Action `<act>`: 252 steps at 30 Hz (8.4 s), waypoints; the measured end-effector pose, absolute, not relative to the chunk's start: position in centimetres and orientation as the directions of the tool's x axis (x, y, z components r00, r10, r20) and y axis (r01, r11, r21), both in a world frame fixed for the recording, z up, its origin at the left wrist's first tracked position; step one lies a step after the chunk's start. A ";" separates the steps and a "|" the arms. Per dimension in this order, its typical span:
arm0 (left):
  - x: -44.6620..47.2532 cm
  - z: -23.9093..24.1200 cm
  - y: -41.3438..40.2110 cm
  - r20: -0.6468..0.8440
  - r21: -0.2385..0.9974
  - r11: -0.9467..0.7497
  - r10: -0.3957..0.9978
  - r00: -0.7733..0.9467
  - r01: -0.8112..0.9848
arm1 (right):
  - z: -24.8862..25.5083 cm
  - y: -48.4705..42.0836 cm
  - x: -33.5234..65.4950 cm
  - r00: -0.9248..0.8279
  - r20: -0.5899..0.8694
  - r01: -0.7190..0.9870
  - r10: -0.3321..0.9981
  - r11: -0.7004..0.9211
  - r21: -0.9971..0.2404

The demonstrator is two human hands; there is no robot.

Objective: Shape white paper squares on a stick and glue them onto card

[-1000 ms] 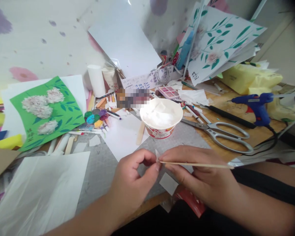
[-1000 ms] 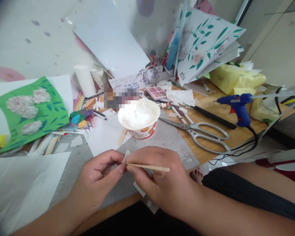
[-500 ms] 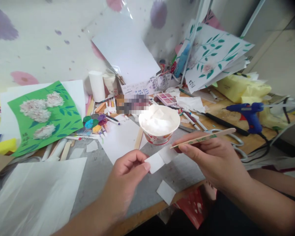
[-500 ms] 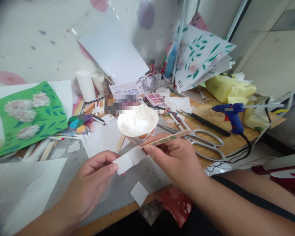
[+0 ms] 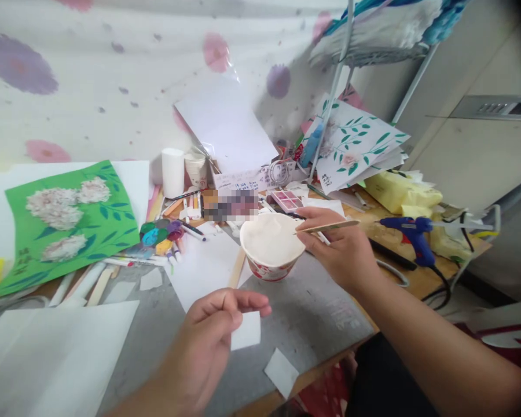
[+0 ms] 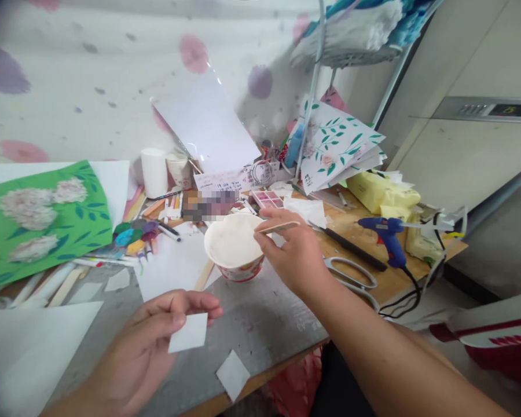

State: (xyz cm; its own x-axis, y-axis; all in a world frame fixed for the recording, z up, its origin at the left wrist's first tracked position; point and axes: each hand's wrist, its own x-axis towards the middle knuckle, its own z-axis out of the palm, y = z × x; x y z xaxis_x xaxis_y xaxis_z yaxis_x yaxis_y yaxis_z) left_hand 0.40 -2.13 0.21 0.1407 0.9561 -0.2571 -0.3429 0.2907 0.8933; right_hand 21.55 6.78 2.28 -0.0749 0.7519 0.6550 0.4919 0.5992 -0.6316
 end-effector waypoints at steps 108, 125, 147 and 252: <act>0.7 -0.3 -2.3 -0.210 0.851 0.382 0.877 0.433 -0.361 | 2.5 -2.0 20.5 -0.432 0.222 0.116 0.874 0.298 -0.947; 0.7 -0.5 -2.0 -0.205 0.847 0.389 0.867 0.453 -0.362 | 2.5 -2.2 20.5 -0.457 0.152 0.047 0.876 0.195 -0.980; 0.6 -0.5 -2.0 -0.201 0.848 0.390 0.863 0.463 -0.360 | 2.4 -1.9 20.4 -0.432 0.260 0.081 0.863 0.325 -0.942; 0.4 -0.5 -2.3 -0.135 0.872 0.327 0.876 0.464 -0.365 | 2.6 -2.1 20.3 -0.453 0.155 0.125 0.878 0.235 -0.964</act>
State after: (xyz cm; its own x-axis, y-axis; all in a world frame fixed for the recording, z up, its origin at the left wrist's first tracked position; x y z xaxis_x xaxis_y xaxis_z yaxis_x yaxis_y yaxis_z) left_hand 0.44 -2.28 -0.54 0.4636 0.8757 -0.1351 -0.3645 0.3275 0.8717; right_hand 20.29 -2.13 2.61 -0.4527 0.8780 0.1552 0.1254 0.2351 -0.9639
